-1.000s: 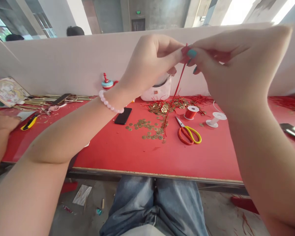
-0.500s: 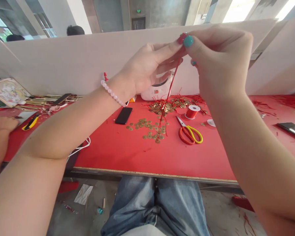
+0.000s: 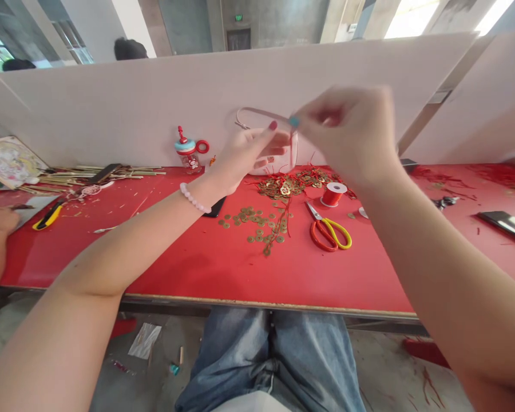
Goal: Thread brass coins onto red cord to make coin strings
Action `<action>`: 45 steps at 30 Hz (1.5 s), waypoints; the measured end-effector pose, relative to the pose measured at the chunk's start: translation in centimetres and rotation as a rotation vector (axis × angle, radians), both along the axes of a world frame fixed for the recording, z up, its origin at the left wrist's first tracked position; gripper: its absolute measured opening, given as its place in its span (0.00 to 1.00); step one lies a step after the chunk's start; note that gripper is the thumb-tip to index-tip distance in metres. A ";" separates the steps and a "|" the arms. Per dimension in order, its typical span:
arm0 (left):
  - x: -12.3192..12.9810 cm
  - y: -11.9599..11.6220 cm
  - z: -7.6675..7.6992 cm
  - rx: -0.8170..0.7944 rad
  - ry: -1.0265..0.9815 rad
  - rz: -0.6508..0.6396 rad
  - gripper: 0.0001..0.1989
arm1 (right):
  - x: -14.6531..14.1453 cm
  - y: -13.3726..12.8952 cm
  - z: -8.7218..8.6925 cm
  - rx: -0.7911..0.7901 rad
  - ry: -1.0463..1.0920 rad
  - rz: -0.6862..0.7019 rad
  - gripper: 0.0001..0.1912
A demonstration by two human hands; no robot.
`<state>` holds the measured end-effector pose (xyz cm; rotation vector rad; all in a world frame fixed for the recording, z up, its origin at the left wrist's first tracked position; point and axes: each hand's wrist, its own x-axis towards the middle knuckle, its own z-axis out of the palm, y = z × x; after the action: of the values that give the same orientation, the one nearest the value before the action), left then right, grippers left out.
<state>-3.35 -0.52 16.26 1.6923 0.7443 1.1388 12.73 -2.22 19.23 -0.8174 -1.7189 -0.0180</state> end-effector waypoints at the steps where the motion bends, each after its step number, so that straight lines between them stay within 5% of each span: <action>1: -0.3 0.1 -0.4 -0.009 0.041 0.022 0.19 | -0.1 -0.1 0.0 -0.017 -0.066 -0.017 0.07; 11: -1.5 0.0 -2.4 0.089 0.239 0.093 0.22 | -0.9 -0.5 1.1 0.048 -0.254 -0.088 0.07; 17: -1.5 -0.2 -3.8 0.178 0.330 0.056 0.21 | -0.8 0.3 0.8 -0.057 -0.325 -0.134 0.06; 23: -0.9 -0.4 -5.6 0.188 0.402 -0.108 0.20 | -0.9 0.4 0.5 -0.016 -0.117 -0.111 0.06; 35: 0.8 -0.5 -12.3 0.066 0.326 -0.106 0.11 | 0.2 0.1 1.9 0.041 -0.039 -0.145 0.06; 45: 0.5 -1.1 -13.5 0.058 0.237 -0.183 0.11 | 1.5 1.4 1.7 0.137 -0.005 -0.081 0.08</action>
<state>-2.83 -1.58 2.81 1.9240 0.6897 0.8506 14.20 -0.80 20.97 -0.7851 -1.6684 -0.1903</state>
